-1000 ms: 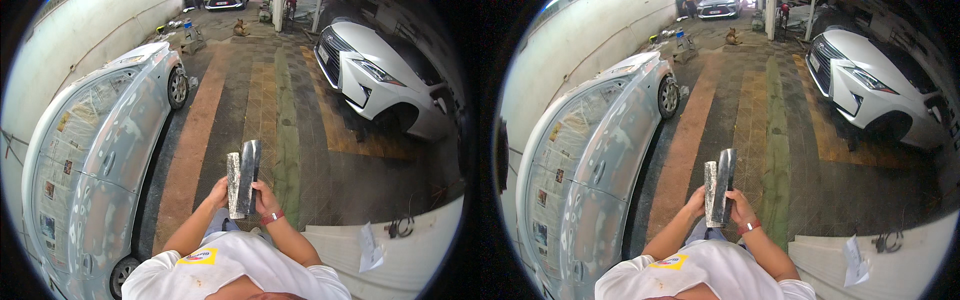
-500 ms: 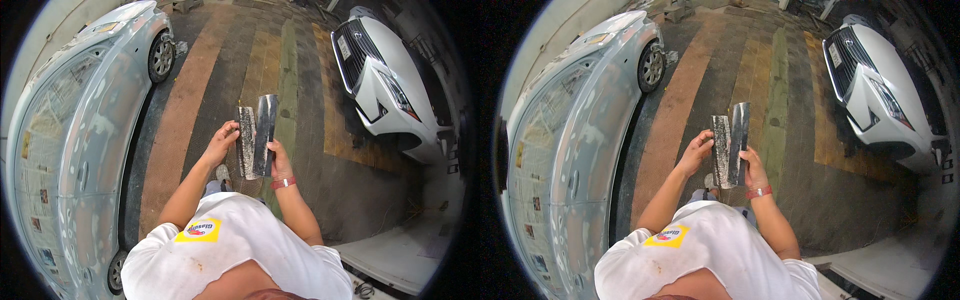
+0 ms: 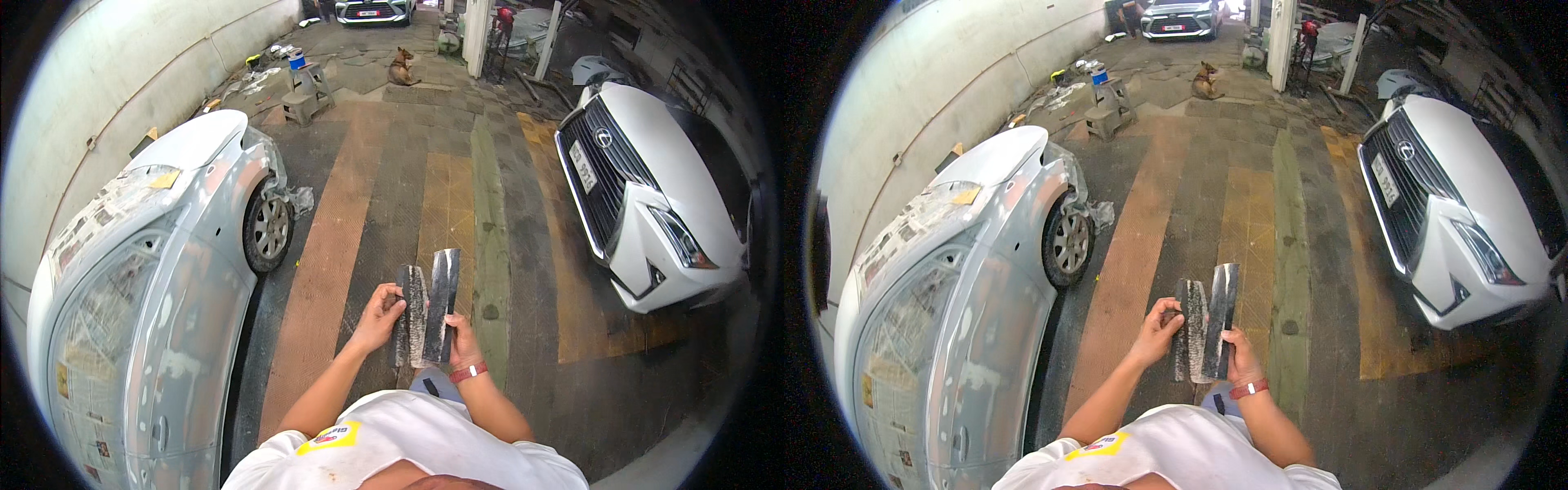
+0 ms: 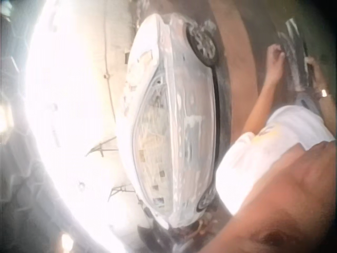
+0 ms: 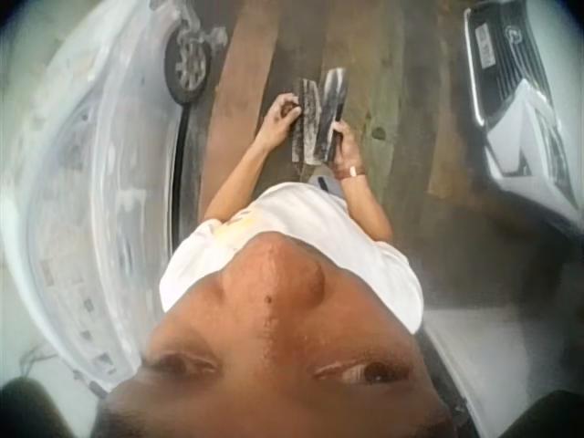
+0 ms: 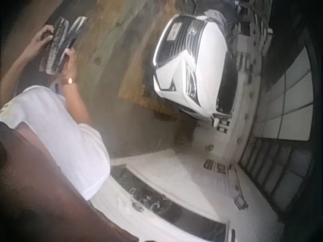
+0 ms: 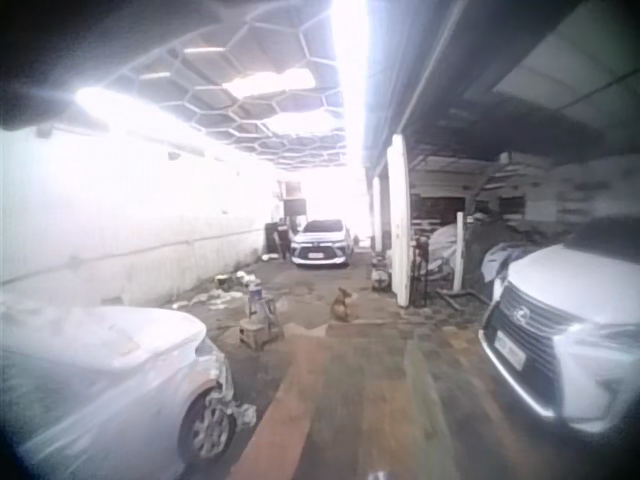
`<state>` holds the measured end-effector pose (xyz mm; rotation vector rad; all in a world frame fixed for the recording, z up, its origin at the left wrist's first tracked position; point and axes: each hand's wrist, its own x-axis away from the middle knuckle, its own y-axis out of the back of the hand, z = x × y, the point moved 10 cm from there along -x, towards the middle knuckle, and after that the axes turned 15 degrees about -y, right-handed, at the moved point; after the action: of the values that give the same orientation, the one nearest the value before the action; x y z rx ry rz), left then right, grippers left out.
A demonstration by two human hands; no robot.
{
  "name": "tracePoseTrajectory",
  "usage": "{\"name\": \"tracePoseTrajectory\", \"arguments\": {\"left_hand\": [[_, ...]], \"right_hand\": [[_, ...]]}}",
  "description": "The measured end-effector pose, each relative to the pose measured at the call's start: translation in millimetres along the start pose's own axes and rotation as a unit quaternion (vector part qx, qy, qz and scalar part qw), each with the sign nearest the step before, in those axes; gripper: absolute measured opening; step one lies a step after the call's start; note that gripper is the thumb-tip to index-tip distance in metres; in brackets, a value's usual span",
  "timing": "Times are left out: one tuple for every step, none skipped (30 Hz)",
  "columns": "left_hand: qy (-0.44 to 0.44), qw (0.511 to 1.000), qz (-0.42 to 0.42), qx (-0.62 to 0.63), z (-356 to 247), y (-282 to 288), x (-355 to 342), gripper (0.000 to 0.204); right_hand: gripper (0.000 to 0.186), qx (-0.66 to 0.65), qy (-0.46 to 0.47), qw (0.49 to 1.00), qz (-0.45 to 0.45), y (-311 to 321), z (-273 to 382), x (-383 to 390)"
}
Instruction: The person sands the surface of a car hood using a sanding block, repeatedly dipping it into a bucket of water. They wipe the hood with their hands and continue sanding different areas.
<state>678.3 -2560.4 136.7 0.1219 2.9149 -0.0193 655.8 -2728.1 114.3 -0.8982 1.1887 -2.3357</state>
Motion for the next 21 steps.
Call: {"name": "tracePoseTrajectory", "arguments": {"left_hand": [[-0.004,0.999,-0.013,-0.048,12,12,-29,0.021],[-0.032,0.999,-0.030,-0.016,8,15,-63,0.022],[-0.007,0.999,-0.019,-0.049,16,24,-91,0.023],[0.025,0.996,-0.009,-0.086,23,36,-113,0.024],[0.002,0.995,-0.034,-0.094,30,55,-142,0.024],[-0.014,0.993,-0.059,-0.098,40,70,-168,0.024],[-0.004,0.994,-0.070,-0.086,37,76,-199,0.022],[-0.004,0.994,-0.087,-0.069,35,85,-230,0.020],[0.009,0.994,-0.106,-0.029,47,97,-252,0.020],[0.010,0.992,-0.125,0.008,55,112,-278,0.020],[0.004,0.990,-0.134,0.044,59,122,-301,0.019],[-0.010,0.987,-0.141,0.072,59,131,-318,0.020],[-0.027,0.984,-0.140,0.104,53,138,-346,0.021],[-0.040,0.980,-0.142,0.134,51,148,-369,0.022],[-0.034,0.976,-0.149,0.154,57,161,-393,0.022],[-0.047,0.979,-0.149,0.129,71,182,-419,0.022],[-0.057,0.982,-0.151,0.100,89,205,-442,0.022],[-0.067,0.984,-0.152,0.072,106,229,-466,0.022],[-0.061,0.985,-0.143,0.079,115,248,-503,0.020],[-0.031,0.987,-0.130,0.093,122,261,-535,0.019],[-0.002,0.988,-0.116,0.107,126,276,-564,0.019]], "right_hand": [[0.059,0.001,-0.002,1.000,0.003,6,17,-26],[0.059,0.006,-0.008,1.000,-0.009,12,33,-52],[0.059,0.012,-0.015,1.000,-0.021,17,51,-82],[0.059,0.013,-0.028,0.999,-0.031,17,65,-109],[0.058,0.003,-0.053,0.999,-0.005,2,82,-142],[0.056,0.011,-0.077,0.997,0.015,-9,99,-173],[0.054,0.002,-0.108,0.994,0.007,-23,121,-195],[0.054,0.011,-0.109,0.994,0.016,-30,143,-226],[0.054,0.027,-0.107,0.993,0.039,-42,160,-256],[0.055,0.040,-0.113,0.992,0.041,-48,172,-282],[0.055,0.050,-0.107,0.992,0.046,-54,183,-305],[0.055,0.060,-0.100,0.992,0.051,-61,195,-329],[0.057,0.072,-0.091,0.992,0.051,-69,212,-354],[0.057,0.072,-0.101,0.991,0.050,-73,221,-381],[0.056,0.071,-0.109,0.990,0.048,-78,230,-409],[0.056,0.072,-0.114,0.990,0.051,-86,243,-443],[0.055,0.073,-0.117,0.989,0.056,-97,253,-473],[0.054,0.074,-0.120,0.988,0.060,-110,264,-503],[0.053,0.069,-0.120,0.989,0.049,-113,276,-537],[0.053,0.074,-0.111,0.990,0.040,-111,288,-570],[0.052,0.078,-0.101,0.991,0.030,-103,298,-606]]}}
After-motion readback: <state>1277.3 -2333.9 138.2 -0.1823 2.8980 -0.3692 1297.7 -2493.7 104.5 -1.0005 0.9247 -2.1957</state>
